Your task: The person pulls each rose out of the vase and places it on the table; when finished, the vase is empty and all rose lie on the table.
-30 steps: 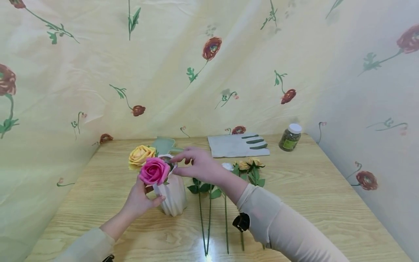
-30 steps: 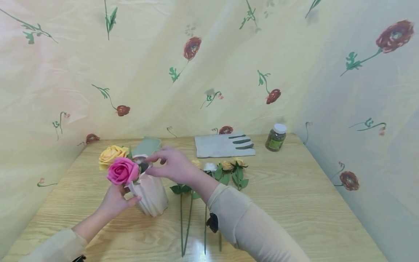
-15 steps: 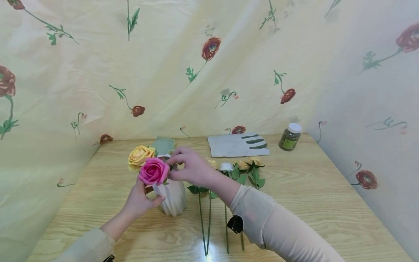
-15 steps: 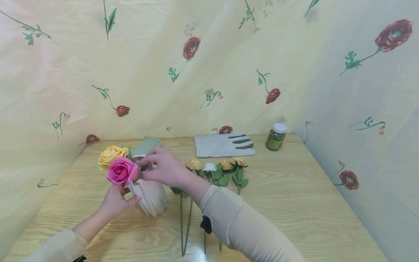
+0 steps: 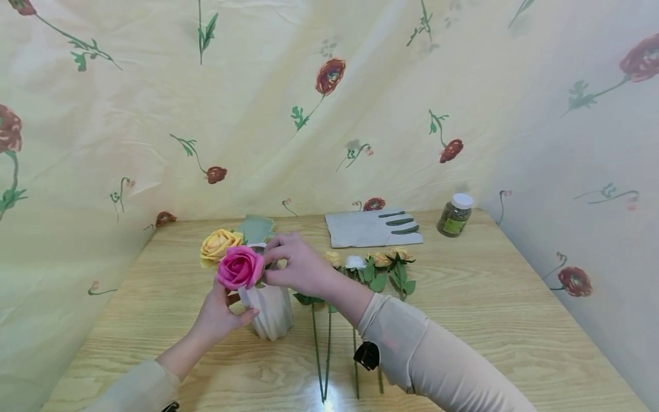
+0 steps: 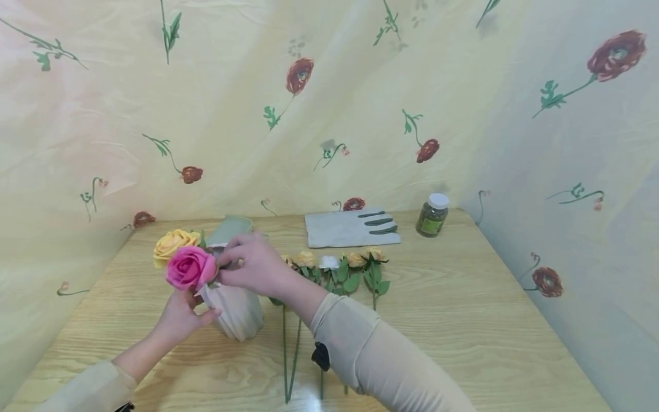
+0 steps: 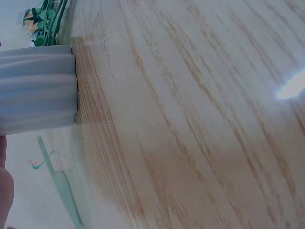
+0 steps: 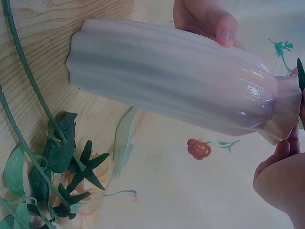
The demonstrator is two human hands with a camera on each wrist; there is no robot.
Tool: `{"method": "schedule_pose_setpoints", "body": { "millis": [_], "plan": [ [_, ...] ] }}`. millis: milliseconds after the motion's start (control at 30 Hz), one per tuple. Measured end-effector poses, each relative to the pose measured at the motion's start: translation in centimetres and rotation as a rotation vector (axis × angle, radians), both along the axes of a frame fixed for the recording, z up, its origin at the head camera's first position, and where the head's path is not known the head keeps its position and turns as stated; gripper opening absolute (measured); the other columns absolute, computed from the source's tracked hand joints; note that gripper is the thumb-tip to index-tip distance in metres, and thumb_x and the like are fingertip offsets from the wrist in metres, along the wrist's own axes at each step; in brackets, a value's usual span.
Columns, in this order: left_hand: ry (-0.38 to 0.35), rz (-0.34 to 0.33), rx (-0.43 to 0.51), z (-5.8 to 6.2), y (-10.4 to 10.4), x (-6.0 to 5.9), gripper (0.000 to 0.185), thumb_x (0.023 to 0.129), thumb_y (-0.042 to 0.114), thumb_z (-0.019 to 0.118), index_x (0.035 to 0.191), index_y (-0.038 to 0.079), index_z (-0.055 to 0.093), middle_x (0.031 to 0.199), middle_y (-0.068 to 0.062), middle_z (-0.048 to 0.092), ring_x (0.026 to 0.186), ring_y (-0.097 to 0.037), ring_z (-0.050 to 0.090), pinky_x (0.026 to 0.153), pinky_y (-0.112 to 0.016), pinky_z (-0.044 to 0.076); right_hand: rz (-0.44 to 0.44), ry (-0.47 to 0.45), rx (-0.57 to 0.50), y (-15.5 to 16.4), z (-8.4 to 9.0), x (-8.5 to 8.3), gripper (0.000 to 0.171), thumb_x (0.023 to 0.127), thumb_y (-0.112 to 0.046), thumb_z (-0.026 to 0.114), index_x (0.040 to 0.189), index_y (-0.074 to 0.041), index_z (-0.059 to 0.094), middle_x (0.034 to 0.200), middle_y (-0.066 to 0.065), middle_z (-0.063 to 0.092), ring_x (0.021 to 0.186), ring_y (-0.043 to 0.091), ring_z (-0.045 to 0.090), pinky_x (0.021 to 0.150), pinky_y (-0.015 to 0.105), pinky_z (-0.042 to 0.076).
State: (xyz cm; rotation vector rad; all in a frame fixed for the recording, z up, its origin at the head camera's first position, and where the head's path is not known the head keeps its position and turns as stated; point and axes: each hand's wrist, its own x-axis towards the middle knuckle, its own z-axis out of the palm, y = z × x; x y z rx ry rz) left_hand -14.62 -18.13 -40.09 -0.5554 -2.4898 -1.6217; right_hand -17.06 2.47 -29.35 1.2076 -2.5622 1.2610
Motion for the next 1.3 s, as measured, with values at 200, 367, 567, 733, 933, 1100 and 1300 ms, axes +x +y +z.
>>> {"method": "schedule_pose_setpoints", "body": {
  "millis": [200, 367, 567, 733, 933, 1100, 1300],
  "plan": [
    [0.003, 0.022, -0.031, 0.1, 0.0, 0.0, 0.081, 0.062, 0.004, 0.077, 0.124, 0.005, 0.024, 0.108, -0.012, 0.044, 0.094, -0.025, 0.049, 0.079, -0.031, 0.047, -0.033, -0.029, -0.069, 0.0, 0.0, 0.0, 0.01, 0.076, -0.011, 0.062, 0.079, -0.018, 0.068, 0.091, -0.01, 0.055, 0.093, 0.008, 0.043, 0.076, 0.027, 0.04],
    [0.04, 0.017, -0.022, 0.0, 0.0, -0.1, 0.085, 0.061, 0.005, 0.077, 0.129, 0.009, 0.025, 0.1, -0.011, 0.046, 0.088, -0.022, 0.049, 0.077, -0.03, 0.047, -0.043, -0.081, -0.168, 0.1, 0.0, 0.0, 0.012, 0.076, -0.007, 0.059, 0.08, -0.014, 0.066, 0.092, -0.008, 0.057, 0.087, 0.007, 0.048, 0.07, 0.024, 0.044],
    [0.051, 0.032, -0.042, -0.2, 0.0, -0.1, 0.088, 0.061, 0.005, 0.077, 0.13, 0.004, 0.023, 0.096, -0.012, 0.05, 0.088, -0.022, 0.05, 0.076, -0.03, 0.048, -0.079, -0.162, -0.274, 0.3, -0.2, -0.1, 0.014, 0.079, -0.004, 0.056, 0.085, -0.012, 0.066, 0.08, -0.005, 0.06, 0.069, 0.009, 0.051, 0.058, 0.023, 0.045],
    [0.132, 0.034, -0.031, -0.5, 0.1, 0.0, 0.086, 0.06, 0.0, 0.077, 0.127, -0.006, 0.023, 0.098, -0.014, 0.052, 0.087, -0.021, 0.051, 0.074, -0.03, 0.049, -0.159, -0.228, -0.35, 0.4, 0.0, 0.1, 0.01, 0.082, -0.005, 0.056, 0.085, -0.008, 0.065, 0.076, 0.0, 0.061, 0.065, 0.011, 0.05, 0.056, 0.023, 0.044],
    [0.192, 0.015, -0.005, -0.6, 0.1, -0.1, 0.083, 0.057, -0.002, 0.078, 0.122, 0.0, 0.027, 0.1, -0.012, 0.052, 0.084, -0.016, 0.051, 0.071, -0.029, 0.05, -0.133, -0.357, -0.529, 0.5, 1.0, 0.8, 0.014, 0.083, 0.002, 0.053, 0.094, 0.003, 0.061, 0.082, 0.013, 0.061, 0.073, 0.021, 0.059, 0.066, 0.029, 0.05],
    [0.164, 0.024, -0.031, -0.9, 0.0, -0.2, 0.085, 0.058, -0.001, 0.078, 0.125, 0.003, 0.026, 0.102, -0.01, 0.051, 0.085, -0.017, 0.051, 0.072, -0.028, 0.049, -0.125, -0.377, -0.593, 0.6, 1.4, 1.3, 0.018, 0.083, 0.004, 0.052, 0.099, 0.003, 0.06, 0.087, 0.015, 0.062, 0.077, 0.023, 0.06, 0.07, 0.031, 0.05],
    [0.165, 0.02, -0.02, -0.9, 0.1, -0.4, 0.085, 0.057, -0.002, 0.078, 0.124, 0.004, 0.026, 0.098, -0.01, 0.051, 0.084, -0.022, 0.051, 0.071, -0.029, 0.049, -0.102, -0.342, -0.65, 0.4, 0.0, 0.3, 0.018, 0.083, -0.004, 0.056, 0.1, -0.001, 0.061, 0.092, 0.011, 0.063, 0.082, 0.019, 0.061, 0.072, 0.031, 0.05]
  ]
}}
